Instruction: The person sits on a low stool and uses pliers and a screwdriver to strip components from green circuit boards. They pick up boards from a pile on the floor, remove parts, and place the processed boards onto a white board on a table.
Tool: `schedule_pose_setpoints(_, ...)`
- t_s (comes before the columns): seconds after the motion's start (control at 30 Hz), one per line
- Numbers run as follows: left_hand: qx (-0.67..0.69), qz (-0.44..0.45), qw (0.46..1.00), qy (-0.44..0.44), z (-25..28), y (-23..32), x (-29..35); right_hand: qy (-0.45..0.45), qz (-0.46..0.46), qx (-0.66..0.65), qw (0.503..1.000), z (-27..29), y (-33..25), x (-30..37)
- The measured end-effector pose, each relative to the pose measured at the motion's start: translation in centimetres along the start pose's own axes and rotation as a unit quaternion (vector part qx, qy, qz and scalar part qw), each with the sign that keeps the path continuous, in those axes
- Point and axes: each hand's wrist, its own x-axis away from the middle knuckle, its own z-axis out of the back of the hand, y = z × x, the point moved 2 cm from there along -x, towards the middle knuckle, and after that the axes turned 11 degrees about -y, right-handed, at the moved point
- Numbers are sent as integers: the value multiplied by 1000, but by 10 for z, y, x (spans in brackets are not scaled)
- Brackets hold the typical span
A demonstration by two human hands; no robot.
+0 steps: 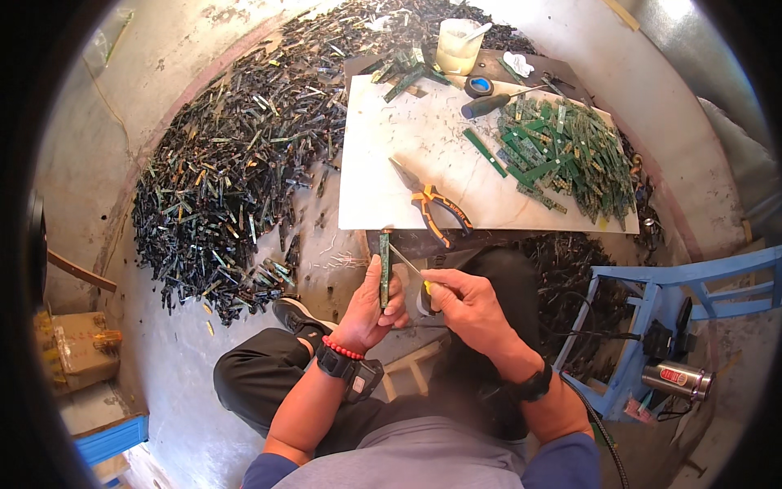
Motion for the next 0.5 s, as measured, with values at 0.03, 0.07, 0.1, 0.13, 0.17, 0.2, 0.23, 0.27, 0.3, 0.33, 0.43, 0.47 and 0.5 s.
schedule_pose_setpoints(0.03,1,1,1000,-1,0,0,-1,21,77,113,990,-1,-1,-2)
schedule_pose_setpoints(0.07,2,1,1000,-2,0,-1,-1,42,153,223,962,-4,-1,-3)
schedule_pose_setpoints(0.1,-2,3,1000,4,-1,-1,-1,62,226,330,914,-7,-1,-2)
schedule_pose_setpoints(0.13,-6,3,1000,10,-2,-1,-2,64,212,444,868,-10,-5,1)
schedule_pose_setpoints(0.17,-10,4,1000,15,-3,-2,-2,67,188,472,859,-14,-5,5)
schedule_pose_setpoints(0.2,-10,4,1000,15,-3,-2,-2,71,164,498,848,-20,-5,9)
schedule_pose_setpoints(0.23,-11,4,1000,15,-3,-2,-1,75,141,524,837,-24,-5,10)
schedule_pose_setpoints(0.27,-12,4,1000,14,-4,-2,-1,85,152,517,838,-20,-1,9)
schedule_pose_setpoints(0.3,-5,3,1000,10,-3,-1,-1,81,190,459,864,-16,2,4)
schedule_pose_setpoints(0.33,1,1,1000,5,0,-1,-2,77,227,398,886,-12,4,-2)
schedule_pose_setpoints(0.43,35,4,999,-14,-1,2,1,-29,-59,-117,991,3,-6,2)
schedule_pose_setpoints(0.47,48,7,999,-22,-2,2,1,-33,-74,-153,985,5,-7,3)
schedule_pose_setpoints(0.5,53,6,998,-24,-2,3,1,-36,-88,-189,977,5,-7,3)
